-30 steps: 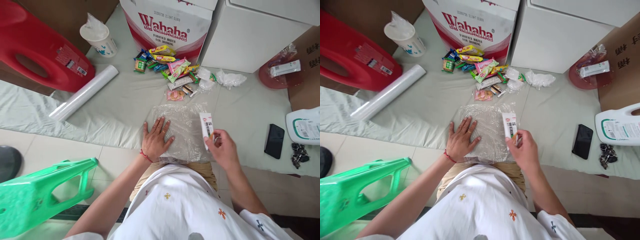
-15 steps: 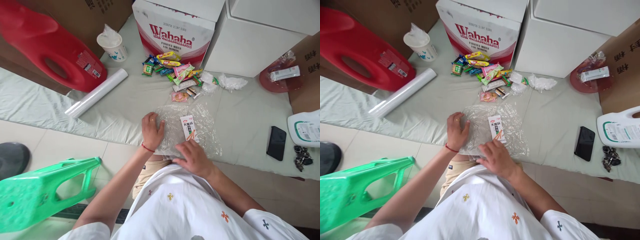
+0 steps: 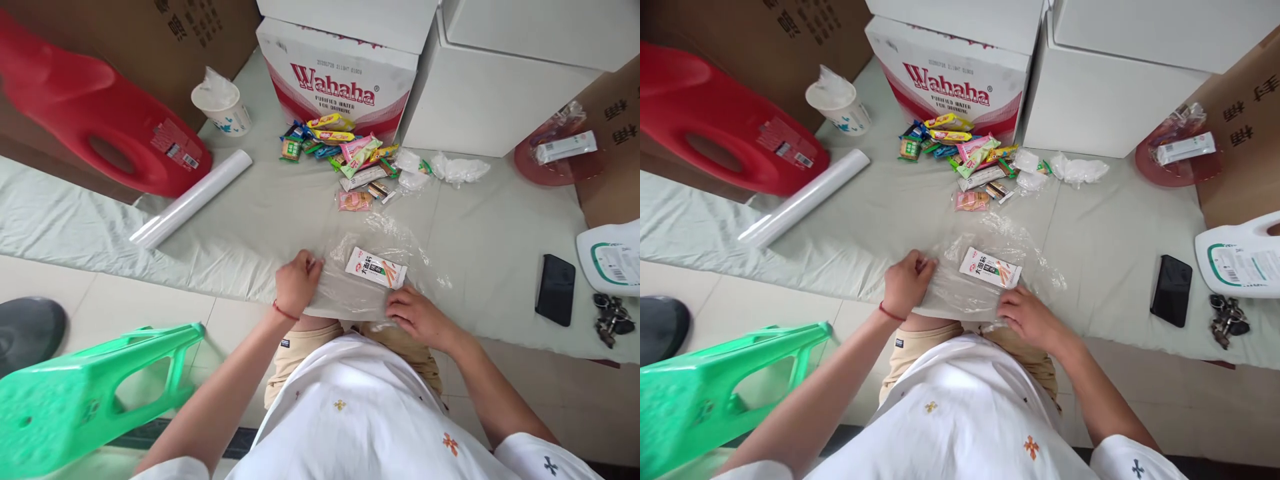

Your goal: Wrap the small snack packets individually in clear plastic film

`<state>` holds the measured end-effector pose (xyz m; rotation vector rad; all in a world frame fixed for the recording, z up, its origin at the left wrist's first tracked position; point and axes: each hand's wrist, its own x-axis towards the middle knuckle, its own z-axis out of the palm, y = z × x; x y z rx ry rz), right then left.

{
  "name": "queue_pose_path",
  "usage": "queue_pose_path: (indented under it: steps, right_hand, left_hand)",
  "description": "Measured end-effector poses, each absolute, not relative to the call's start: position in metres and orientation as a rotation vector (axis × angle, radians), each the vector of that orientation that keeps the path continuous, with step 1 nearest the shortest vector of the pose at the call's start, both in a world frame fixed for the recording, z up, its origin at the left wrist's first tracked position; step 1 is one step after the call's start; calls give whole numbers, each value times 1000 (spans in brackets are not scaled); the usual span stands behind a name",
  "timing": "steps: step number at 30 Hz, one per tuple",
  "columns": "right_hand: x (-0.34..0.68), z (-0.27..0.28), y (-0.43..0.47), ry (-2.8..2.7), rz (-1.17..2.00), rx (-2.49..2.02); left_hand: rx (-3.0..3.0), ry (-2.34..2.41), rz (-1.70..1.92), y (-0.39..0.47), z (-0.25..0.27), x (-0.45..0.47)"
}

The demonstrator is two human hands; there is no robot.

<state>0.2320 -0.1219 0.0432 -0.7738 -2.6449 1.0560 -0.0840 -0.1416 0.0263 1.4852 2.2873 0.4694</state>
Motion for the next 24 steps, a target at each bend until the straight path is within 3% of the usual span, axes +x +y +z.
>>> queue_pose_path:
  steps: [11,15,19,21,24]
  right_hand:
    - [271,66,-89,-2710,1202,-1012]
    - [291,86,-89,-2689,1455,-1029]
    - [293,113,-57,-2661,1700,-1008]
    - [275,115,-25,-2667,1549,-1084]
    - [223,101,32,-2645,952,-1312]
  left_hand:
    - [1013,2115,760,-228,35,-68]
    - [996,2161,726,-241,38,-88]
    - [1222,2403,912,-237,49,-99]
    - [1427,2390,1042,-227,56,-94]
    - [1746,2150,1086,-209,58,-79]
